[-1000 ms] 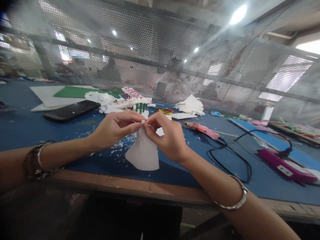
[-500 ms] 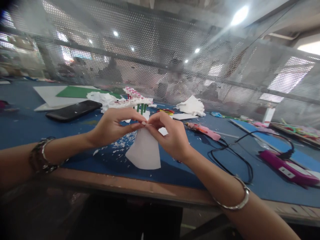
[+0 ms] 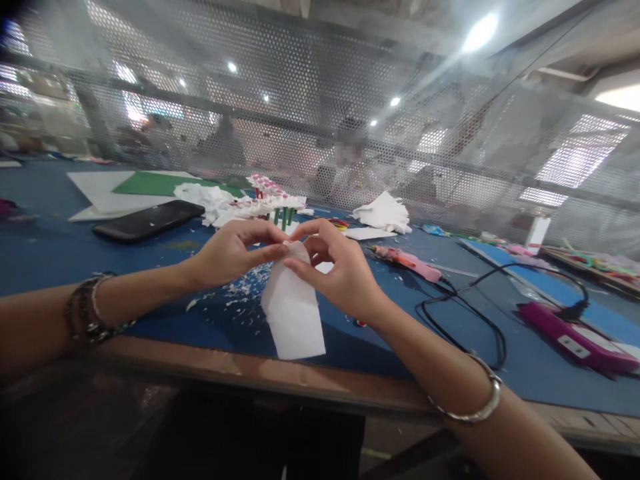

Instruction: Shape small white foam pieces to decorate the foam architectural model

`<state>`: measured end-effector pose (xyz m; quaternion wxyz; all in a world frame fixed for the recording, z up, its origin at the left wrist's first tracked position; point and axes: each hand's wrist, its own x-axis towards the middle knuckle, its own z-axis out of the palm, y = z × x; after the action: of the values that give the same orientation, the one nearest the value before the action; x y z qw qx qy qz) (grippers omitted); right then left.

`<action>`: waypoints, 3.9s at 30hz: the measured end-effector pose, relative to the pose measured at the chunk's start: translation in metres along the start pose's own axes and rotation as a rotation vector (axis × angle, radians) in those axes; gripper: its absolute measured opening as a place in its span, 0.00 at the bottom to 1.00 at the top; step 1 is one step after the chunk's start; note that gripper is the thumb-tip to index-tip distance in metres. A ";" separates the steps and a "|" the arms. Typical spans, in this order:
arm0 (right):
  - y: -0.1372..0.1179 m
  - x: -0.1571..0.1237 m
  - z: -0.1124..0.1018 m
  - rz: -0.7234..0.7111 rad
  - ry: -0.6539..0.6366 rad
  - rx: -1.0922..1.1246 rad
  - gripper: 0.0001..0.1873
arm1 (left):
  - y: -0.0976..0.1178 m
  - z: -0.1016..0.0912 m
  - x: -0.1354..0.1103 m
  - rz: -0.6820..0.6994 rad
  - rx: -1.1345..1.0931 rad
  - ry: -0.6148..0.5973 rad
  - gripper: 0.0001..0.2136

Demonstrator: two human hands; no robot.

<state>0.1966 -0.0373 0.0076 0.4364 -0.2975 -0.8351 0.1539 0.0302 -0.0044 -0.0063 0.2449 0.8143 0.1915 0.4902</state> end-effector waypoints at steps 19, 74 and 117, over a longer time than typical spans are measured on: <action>0.000 0.003 -0.002 0.103 -0.048 0.167 0.04 | 0.000 0.002 0.001 -0.062 -0.157 -0.060 0.03; -0.002 0.000 -0.010 -0.044 0.009 -0.411 0.08 | -0.006 -0.004 0.003 -0.314 -0.252 -0.196 0.07; -0.004 0.003 -0.004 0.085 0.068 -0.144 0.04 | -0.006 -0.001 0.004 -0.317 -0.275 -0.203 0.05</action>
<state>0.1969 -0.0384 0.0138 0.4351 -0.3682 -0.8153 0.1016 0.0304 0.0024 -0.0067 0.4454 0.7781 0.2227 0.3829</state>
